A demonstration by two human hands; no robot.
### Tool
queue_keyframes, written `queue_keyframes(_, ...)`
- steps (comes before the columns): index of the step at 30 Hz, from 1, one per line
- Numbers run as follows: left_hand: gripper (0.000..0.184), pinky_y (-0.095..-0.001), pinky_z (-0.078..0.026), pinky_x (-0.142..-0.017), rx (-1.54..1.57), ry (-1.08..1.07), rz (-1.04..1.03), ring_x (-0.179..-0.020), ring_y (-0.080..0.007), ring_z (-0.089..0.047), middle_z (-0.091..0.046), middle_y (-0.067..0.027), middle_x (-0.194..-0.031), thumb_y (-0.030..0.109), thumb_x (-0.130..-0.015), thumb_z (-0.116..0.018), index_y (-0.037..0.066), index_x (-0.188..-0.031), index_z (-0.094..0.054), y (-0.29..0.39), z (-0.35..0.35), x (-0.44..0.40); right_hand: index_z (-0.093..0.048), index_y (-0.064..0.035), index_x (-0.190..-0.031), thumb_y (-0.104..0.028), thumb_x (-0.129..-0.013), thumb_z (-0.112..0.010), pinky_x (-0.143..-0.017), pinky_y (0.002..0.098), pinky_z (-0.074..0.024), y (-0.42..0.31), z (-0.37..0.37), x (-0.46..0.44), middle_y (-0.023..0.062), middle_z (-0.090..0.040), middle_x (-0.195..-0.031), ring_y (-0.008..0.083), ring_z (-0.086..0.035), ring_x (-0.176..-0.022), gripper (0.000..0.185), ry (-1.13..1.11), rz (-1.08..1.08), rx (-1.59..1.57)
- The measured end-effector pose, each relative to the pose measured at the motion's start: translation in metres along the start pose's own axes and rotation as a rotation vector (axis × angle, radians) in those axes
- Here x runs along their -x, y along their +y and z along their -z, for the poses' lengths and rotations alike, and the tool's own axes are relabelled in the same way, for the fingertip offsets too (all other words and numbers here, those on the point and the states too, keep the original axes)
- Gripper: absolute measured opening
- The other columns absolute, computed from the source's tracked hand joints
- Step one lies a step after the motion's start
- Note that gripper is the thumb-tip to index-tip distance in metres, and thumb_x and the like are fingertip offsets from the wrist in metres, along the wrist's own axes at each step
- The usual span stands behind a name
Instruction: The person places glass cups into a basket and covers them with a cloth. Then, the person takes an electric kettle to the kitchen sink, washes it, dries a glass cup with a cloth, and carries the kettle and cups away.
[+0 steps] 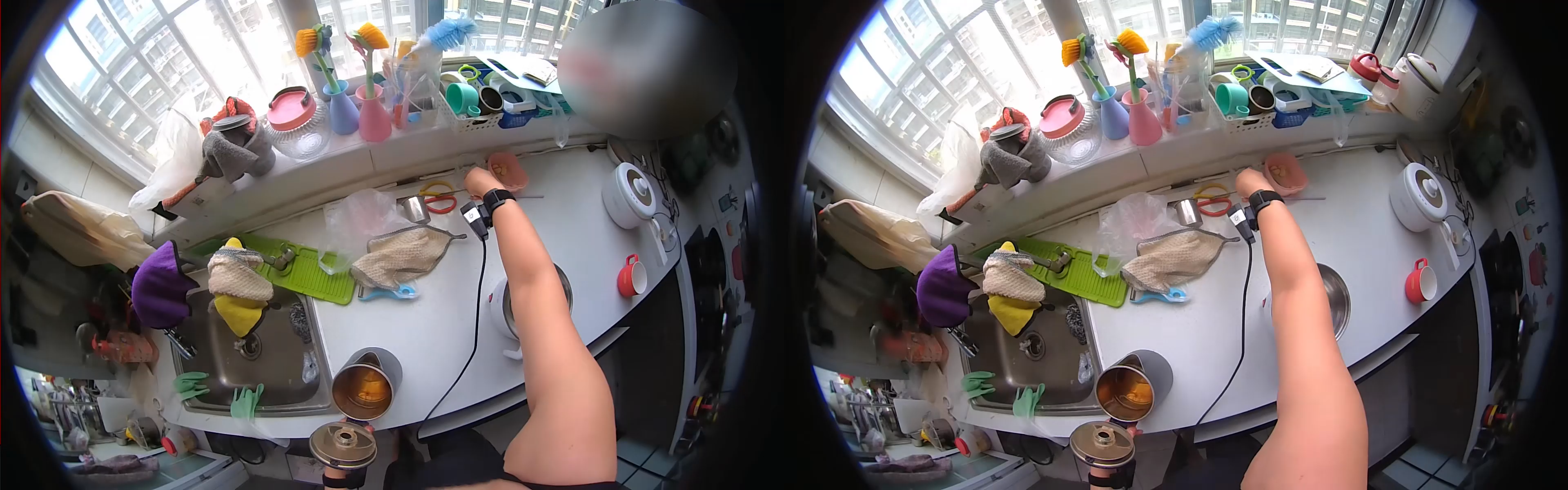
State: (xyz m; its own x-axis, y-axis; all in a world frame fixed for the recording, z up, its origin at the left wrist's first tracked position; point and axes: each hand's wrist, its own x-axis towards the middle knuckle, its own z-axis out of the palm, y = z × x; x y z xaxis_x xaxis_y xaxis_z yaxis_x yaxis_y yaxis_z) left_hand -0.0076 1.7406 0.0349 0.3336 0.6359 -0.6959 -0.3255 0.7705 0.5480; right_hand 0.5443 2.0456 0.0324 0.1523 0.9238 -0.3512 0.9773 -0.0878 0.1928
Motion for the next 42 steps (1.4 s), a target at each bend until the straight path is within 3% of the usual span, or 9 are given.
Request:
queue_keyframes(5,0.027,-0.042,-0.051,-0.075,0.038,-0.053,-0.03,-0.08,-0.0201,-0.06,-0.057,-0.0126,-0.094,0.01,-0.078,-0.059,0.002,-0.103,-0.051,-0.005,0.004,0.0,-0.066,-0.0052,-0.083,-0.006,-0.065,-0.06,-0.057,0.0336,-0.0505,0.013,-0.015,0.006,0.015,-0.063,-0.081,0.0276,-0.062,-0.066,0.019,0.16,0.09,0.137)
queue_keyframes(7,0.027,-0.0423,-0.051,-0.076,0.067,-0.071,-0.029,-0.08,-0.0202,-0.06,-0.057,-0.0127,-0.094,0.01,-0.078,-0.059,0.002,-0.103,-0.051,-0.006,0.005,0.0,-0.061,-0.0076,-0.098,-0.005,-0.069,-0.055,-0.048,0.0331,-0.0478,0.015,-0.027,-0.002,0.0112,-0.062,-0.073,0.0242,-0.061,-0.058,0.03,0.079,-0.218,-0.575)
queue_keyframes(11,0.034,-0.0456,-0.051,-0.076,0.032,-0.04,-0.068,-0.081,-0.0211,-0.06,-0.055,-0.0142,-0.099,0.009,-0.077,-0.061,0.001,-0.107,-0.048,-0.004,0.006,-0.006,-0.047,-0.0102,-0.119,-0.007,-0.073,-0.05,-0.04,0.0333,-0.0408,-0.003,-0.021,0.015,0.0078,-0.06,-0.069,0.0191,-0.057,-0.052,0.046,-0.062,-0.307,-0.979)
queue_keyframes(15,0.036,-0.0486,-0.051,-0.076,0.466,-0.19,0.029,-0.085,-0.0245,-0.06,-0.054,-0.0158,-0.104,0.02,-0.083,-0.054,0.001,-0.112,-0.045,-0.005,0.013,-0.003,-0.062,-0.0057,-0.092,-0.015,-0.073,-0.055,-0.046,0.0333,-0.0456,-0.011,-0.046,0.004,0.0128,-0.061,-0.066,0.0221,-0.058,-0.046,0.022,0.291,-0.398,-0.743)
queue_keyframes(17,0.04,-0.0507,-0.05,-0.076,0.294,-0.138,-0.021,-0.087,-0.0273,-0.06,-0.054,-0.0162,-0.105,0.03,-0.087,-0.045,0.002,-0.116,-0.041,-0.018,0.029,-0.011,-0.065,-0.0077,-0.084,-0.018,-0.076,-0.054,-0.071,0.0356,-0.0486,-0.027,-0.001,0.055,0.0122,-0.063,-0.083,0.0289,-0.061,-0.078,0.017,0.27,-0.427,-0.715)
queue_keyframes(19,0.044,-0.0515,-0.05,-0.075,0.52,-0.115,0.105,-0.088,-0.0285,-0.06,-0.054,-0.016,-0.106,0.036,-0.089,-0.039,0.003,-0.118,-0.038,-0.024,0.041,-0.02,-0.065,-0.0104,-0.083,-0.019,-0.073,-0.059,-0.07,0.0364,-0.0481,-0.031,0.032,0.091,0.0115,-0.063,-0.084,0.029,-0.06,-0.08,0.015,0.445,-0.312,-0.683)
queue_keyframes(29,0.031,-0.0434,-0.054,-0.068,-0.804,-0.162,-0.565,-0.082,-0.0231,-0.06,-0.054,-0.0107,-0.096,0.017,-0.084,-0.052,0.006,-0.111,-0.042,-0.001,-0.005,-0.025,-0.058,-0.0132,-0.075,-0.007,-0.069,-0.059,-0.056,0.0338,-0.0471,-0.084,0.135,0.315,0.0011,-0.06,-0.078,0.0234,-0.059,-0.066,0.009,0.773,0.161,-0.421)
queue_keyframes(32,0.033,-0.0373,-0.057,-0.064,-0.211,-0.064,-0.242,-0.078,-0.0168,-0.058,-0.053,-0.0078,-0.09,-0.002,-0.077,-0.055,0.006,-0.107,-0.043,0.005,-0.043,-0.01,-0.056,-0.0125,-0.075,-0.007,-0.067,-0.06,-0.054,0.0335,-0.0465,-0.104,0.143,0.372,0.0003,-0.059,-0.075,0.0234,-0.058,-0.063,0.01,0.711,0.194,-0.35)
queue_keyframes(42,0.023,-0.0253,-0.051,-0.054,-0.586,-0.137,-0.316,-0.07,-0.0093,-0.055,-0.057,-0.0024,-0.077,0.019,-0.075,-0.063,0.0,-0.087,-0.058,0.007,-0.082,-0.015,-0.059,-0.0128,-0.073,-0.01,-0.063,-0.067,-0.052,0.0308,-0.0462,-0.165,0.156,0.473,0.0012,-0.06,-0.07,0.0217,-0.059,-0.06,0.013,0.568,0.46,-0.445)
